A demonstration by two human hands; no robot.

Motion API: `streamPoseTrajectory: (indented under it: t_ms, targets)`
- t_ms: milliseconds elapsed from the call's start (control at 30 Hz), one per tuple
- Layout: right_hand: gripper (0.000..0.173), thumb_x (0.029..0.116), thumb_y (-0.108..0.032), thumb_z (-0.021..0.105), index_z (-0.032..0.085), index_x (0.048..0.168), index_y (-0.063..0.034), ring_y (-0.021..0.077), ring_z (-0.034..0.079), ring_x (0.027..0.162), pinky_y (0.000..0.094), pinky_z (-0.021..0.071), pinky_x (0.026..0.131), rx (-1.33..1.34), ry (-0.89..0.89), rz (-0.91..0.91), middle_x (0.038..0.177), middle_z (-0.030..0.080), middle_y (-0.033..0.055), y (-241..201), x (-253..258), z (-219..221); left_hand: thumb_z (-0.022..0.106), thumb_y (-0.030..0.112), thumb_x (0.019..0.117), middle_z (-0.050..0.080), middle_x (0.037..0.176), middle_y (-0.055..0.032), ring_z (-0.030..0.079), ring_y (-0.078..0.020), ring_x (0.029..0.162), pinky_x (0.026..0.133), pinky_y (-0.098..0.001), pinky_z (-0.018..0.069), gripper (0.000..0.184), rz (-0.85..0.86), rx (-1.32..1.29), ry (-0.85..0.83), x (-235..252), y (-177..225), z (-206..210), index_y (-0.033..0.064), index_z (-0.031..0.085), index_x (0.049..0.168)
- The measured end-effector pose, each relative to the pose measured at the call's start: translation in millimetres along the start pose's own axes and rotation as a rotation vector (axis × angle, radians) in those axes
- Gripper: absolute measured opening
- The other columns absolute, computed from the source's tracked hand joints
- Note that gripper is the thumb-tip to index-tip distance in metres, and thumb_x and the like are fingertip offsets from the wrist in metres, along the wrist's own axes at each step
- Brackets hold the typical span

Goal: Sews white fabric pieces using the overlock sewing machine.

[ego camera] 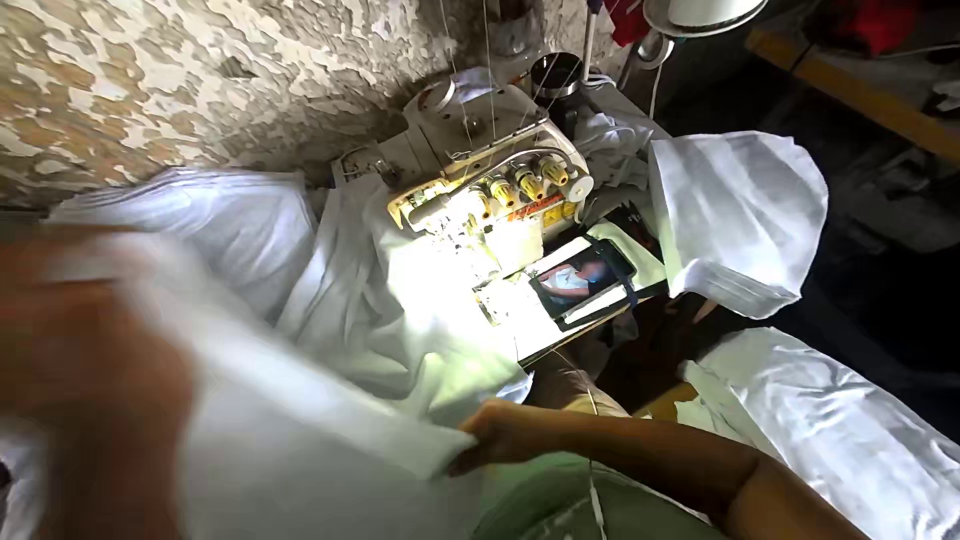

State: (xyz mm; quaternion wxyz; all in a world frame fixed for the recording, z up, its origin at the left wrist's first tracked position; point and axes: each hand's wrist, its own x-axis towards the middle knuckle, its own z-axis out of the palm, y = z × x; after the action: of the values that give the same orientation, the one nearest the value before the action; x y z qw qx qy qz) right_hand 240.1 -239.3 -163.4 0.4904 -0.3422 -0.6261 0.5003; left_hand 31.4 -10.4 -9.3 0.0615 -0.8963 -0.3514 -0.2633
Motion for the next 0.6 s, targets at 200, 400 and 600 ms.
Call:
streamPoseTrajectory:
  t_ms: [200,400,600]
  targets:
    - [0.035,0.0996,-0.009,0.053,0.048,0.133,-0.0041,0.0028,0.066,0.096,0.0264,0.0556,0.087,0.690,0.260,0.430,0.107,0.067,-0.0037,36,-10,-30,0.055,0.014,0.1047,0.068,0.095,-0.0267,0.067,-0.0391,0.090,0.083,-0.0513,0.0538,0.029,0.193,-0.455,-0.142,18,84,123,-0.0107,0.069,0.102]
    - [0.018,0.1070,-0.012,0.050,0.063,0.109,0.0009,-0.0003,0.064,0.083,0.0204,0.0541,0.080,0.563,0.589,0.374,0.091,0.068,-0.0018,39,17,-31,0.058,0.016,0.1038,0.060,0.081,-0.0129,0.056,-0.0170,0.071,0.067,-0.0295,0.0472,0.026,0.102,-0.515,-0.164,14,90,146,-0.0051,0.064,0.089]
    - [0.014,0.1041,-0.007,0.053,0.065,0.104,-0.0001,-0.0024,0.065,0.077,0.0187,0.0552,0.075,0.521,0.620,0.374,0.084,0.069,-0.0057,39,4,-16,0.062,0.015,0.1006,0.064,0.080,-0.0172,0.063,-0.0258,0.069,0.063,-0.0391,0.0505,0.026,0.145,-0.424,-0.129,9,99,142,-0.0064,0.069,0.088]
